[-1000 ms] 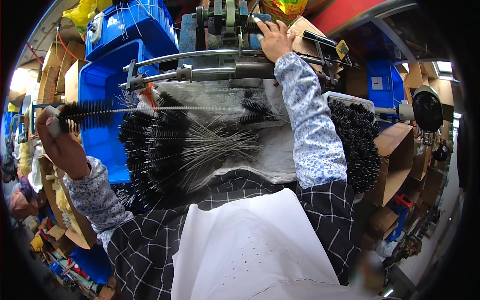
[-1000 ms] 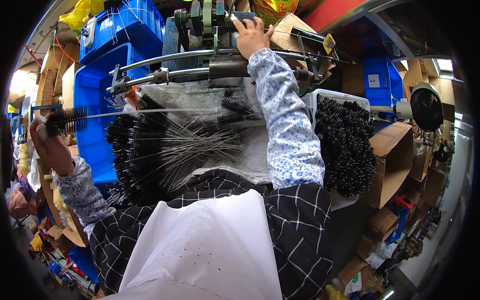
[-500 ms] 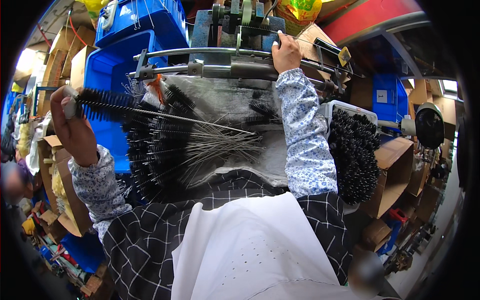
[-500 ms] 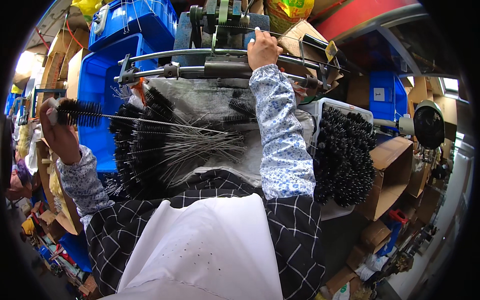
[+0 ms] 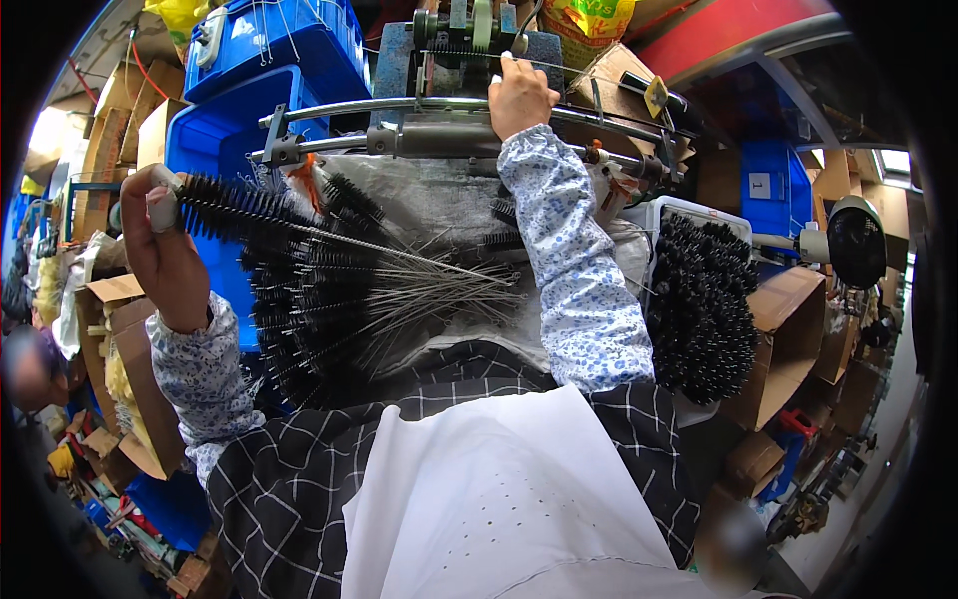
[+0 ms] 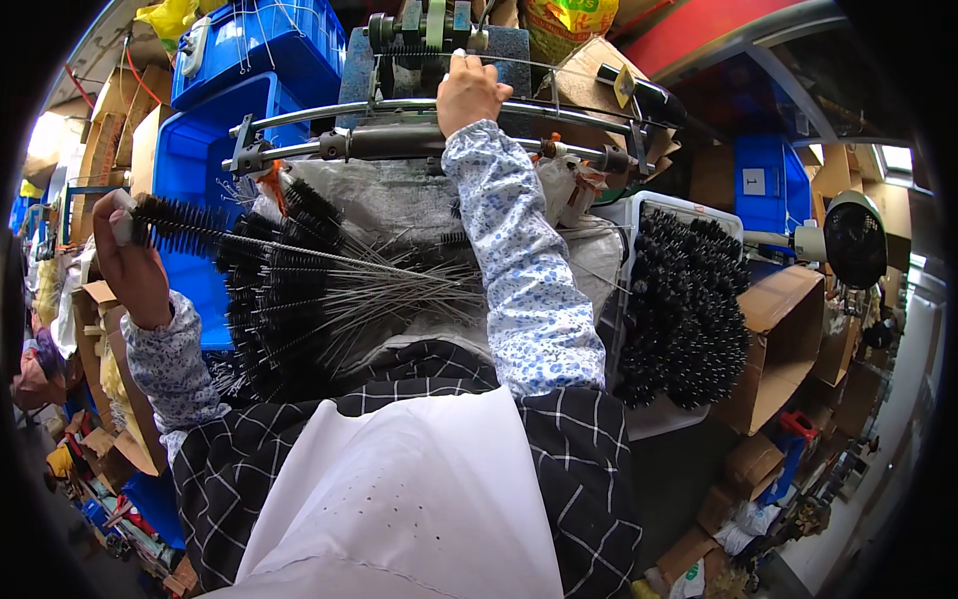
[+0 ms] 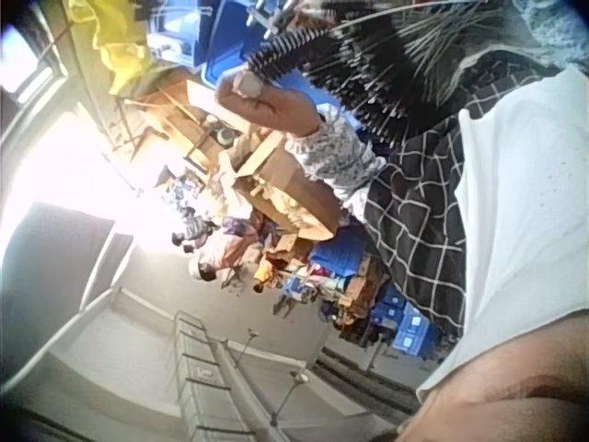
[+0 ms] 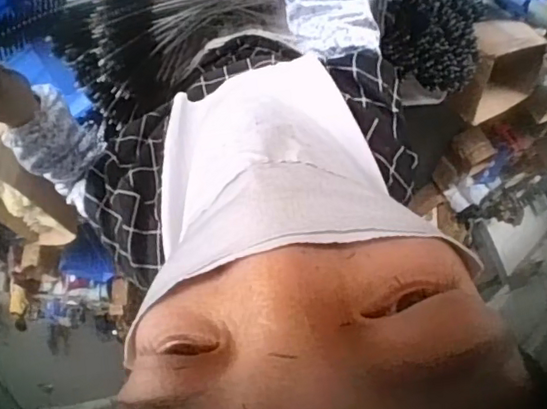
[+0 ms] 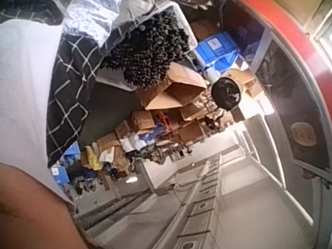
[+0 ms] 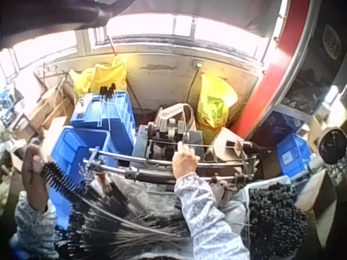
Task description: The recorder is using a hairdryer to clean or dry large circular industrial wire brushes and then placing them onto a rotating assembly machine.
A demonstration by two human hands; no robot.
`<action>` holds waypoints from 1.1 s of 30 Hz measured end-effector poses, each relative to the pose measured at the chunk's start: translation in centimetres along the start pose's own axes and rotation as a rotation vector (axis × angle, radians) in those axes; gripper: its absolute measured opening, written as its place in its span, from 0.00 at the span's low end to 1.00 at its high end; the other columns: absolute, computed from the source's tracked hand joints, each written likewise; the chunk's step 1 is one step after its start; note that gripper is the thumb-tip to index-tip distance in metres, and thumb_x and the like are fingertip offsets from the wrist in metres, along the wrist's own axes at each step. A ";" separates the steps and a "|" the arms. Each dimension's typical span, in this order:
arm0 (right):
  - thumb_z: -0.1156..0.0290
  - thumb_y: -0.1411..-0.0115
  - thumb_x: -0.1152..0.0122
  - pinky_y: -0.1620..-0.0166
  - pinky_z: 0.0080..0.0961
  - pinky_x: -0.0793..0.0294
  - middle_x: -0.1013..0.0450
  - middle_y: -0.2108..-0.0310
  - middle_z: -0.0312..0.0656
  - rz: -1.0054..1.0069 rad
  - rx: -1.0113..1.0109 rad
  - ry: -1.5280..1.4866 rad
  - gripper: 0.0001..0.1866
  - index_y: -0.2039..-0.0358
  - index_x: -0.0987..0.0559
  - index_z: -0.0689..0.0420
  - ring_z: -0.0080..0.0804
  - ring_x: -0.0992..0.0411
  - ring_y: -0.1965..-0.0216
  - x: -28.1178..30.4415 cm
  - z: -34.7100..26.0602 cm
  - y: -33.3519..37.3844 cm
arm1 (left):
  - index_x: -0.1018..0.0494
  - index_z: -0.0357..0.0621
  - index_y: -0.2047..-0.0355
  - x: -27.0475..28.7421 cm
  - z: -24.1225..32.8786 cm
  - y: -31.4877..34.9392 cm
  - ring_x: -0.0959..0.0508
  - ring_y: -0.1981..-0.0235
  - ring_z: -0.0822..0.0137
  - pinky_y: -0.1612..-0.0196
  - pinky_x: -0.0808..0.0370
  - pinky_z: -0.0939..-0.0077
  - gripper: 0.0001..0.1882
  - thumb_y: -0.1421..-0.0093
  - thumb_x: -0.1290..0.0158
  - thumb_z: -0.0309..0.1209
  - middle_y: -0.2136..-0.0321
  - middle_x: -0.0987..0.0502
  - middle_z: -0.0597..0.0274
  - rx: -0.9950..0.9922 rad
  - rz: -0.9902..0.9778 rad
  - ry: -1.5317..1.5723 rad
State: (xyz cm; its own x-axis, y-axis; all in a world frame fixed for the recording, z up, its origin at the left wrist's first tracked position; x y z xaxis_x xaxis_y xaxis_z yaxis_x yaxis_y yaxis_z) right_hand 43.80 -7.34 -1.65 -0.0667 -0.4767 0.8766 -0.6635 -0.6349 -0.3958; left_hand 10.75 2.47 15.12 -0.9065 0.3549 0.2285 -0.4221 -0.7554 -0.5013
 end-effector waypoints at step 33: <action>0.62 0.41 0.59 0.69 0.25 0.33 0.31 0.78 0.41 -0.867 0.111 -0.902 0.15 0.63 0.30 0.59 0.26 0.34 0.76 6.0 -3.0 8.3 | 0.42 0.39 0.66 -13.1 -4.5 4.7 0.31 0.79 0.72 0.74 0.34 0.79 0.11 0.40 0.61 0.35 0.79 0.30 0.60 0.472 -0.768 -0.007</action>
State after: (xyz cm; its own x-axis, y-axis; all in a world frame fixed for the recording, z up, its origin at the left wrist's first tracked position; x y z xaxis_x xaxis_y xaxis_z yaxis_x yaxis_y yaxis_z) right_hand 35.67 -13.66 1.13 0.9210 -0.0956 0.3776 -0.1653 -0.9737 0.1566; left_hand 20.70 -3.25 6.05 -0.3735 0.8529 0.3647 -0.8683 -0.4598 0.1861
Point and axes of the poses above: each hand's wrist, its own y-axis away from the middle knuckle, its own x-axis out of the back of the hand, z = x × y, the point moved 6 cm from there along -y, towards the middle knuckle
